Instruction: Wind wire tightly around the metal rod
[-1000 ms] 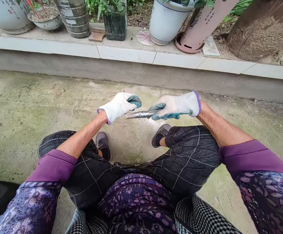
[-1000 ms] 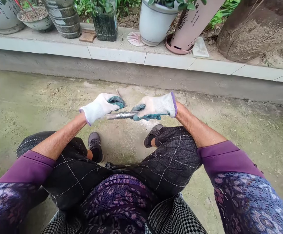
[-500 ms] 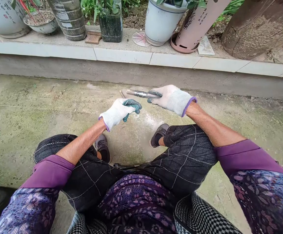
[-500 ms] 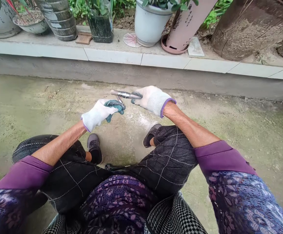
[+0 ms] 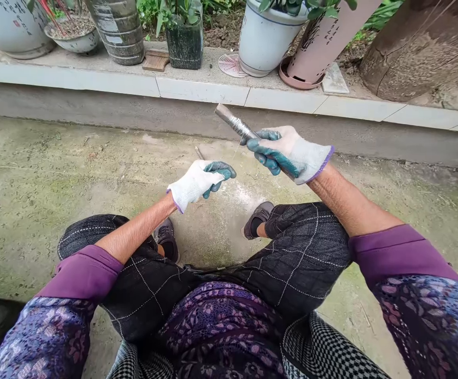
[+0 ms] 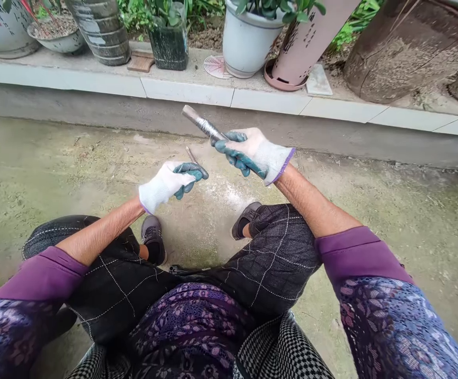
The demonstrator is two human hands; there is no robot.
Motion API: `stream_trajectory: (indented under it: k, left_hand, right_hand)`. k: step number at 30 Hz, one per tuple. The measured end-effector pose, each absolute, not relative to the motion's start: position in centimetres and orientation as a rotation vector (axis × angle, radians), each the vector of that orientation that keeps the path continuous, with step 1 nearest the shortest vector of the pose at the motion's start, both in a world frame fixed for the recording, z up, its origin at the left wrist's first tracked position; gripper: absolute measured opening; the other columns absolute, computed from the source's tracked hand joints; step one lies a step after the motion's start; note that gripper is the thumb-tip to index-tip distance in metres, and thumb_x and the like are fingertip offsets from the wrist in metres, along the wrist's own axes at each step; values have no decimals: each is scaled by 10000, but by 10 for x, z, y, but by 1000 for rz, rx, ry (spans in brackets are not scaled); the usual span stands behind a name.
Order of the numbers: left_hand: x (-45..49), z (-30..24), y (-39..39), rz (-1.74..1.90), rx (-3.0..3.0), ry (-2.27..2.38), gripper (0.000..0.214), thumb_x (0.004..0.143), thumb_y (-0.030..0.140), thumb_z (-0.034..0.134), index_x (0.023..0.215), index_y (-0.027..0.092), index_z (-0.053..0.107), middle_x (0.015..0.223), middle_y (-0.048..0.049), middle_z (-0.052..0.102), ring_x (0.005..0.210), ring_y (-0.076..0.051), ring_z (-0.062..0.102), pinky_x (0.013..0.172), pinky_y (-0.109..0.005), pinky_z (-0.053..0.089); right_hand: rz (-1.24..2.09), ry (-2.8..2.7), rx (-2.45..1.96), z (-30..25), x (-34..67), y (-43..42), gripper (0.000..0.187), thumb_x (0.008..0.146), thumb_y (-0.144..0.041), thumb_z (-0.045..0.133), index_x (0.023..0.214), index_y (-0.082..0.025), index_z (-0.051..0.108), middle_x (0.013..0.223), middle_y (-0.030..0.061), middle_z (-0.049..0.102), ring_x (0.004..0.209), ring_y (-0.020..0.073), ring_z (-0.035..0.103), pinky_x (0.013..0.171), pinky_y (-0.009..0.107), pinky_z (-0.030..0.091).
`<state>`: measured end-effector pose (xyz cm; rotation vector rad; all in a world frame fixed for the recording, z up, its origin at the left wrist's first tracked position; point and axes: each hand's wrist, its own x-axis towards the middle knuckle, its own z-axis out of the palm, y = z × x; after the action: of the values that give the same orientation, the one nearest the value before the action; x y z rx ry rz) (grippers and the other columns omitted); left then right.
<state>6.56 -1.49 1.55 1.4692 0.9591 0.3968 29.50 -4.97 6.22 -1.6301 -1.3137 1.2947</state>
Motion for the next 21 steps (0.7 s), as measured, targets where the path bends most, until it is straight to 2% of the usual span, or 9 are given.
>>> stream_trajectory:
  k: [7, 13, 18, 21]
  left_hand:
    - [61, 13, -20, 358, 1426, 920, 228, 867, 226, 649, 1024, 158, 799, 511, 47, 514, 405, -66, 404, 378, -207, 324]
    - [55, 10, -1, 378, 1520, 1106, 196, 835, 180, 632, 966, 158, 775, 497, 60, 480, 400, -71, 389, 388, -211, 291]
    - [59, 9, 5, 400, 1682, 1039, 206, 771, 190, 617, 888, 138, 779, 593, 42, 595, 465, -61, 449, 459, -202, 355]
    - [63, 11, 4, 405, 1691, 1052, 235, 768, 179, 606, 911, 136, 787, 580, 45, 581, 470, -60, 448, 454, -192, 348]
  right_hand:
    - [1280, -1349, -1701, 62, 306, -41, 446, 922, -509, 712, 1179, -147, 666, 595, -38, 494, 458, 75, 370, 354, 222, 315]
    - [1670, -1652, -1549, 69, 302, -56, 485, 802, -452, 820, 1139, -115, 735, 579, -56, 512, 436, 58, 396, 372, 214, 311]
    - [1771, -1977, -1619, 61, 289, -62, 390, 789, -430, 792, 1077, -166, 782, 600, -42, 562, 461, 81, 429, 379, 216, 291]
    - [1572, -2081, -1685, 54, 280, -62, 217, 768, -305, 765, 929, -164, 803, 597, -28, 595, 495, 98, 439, 445, 239, 317]
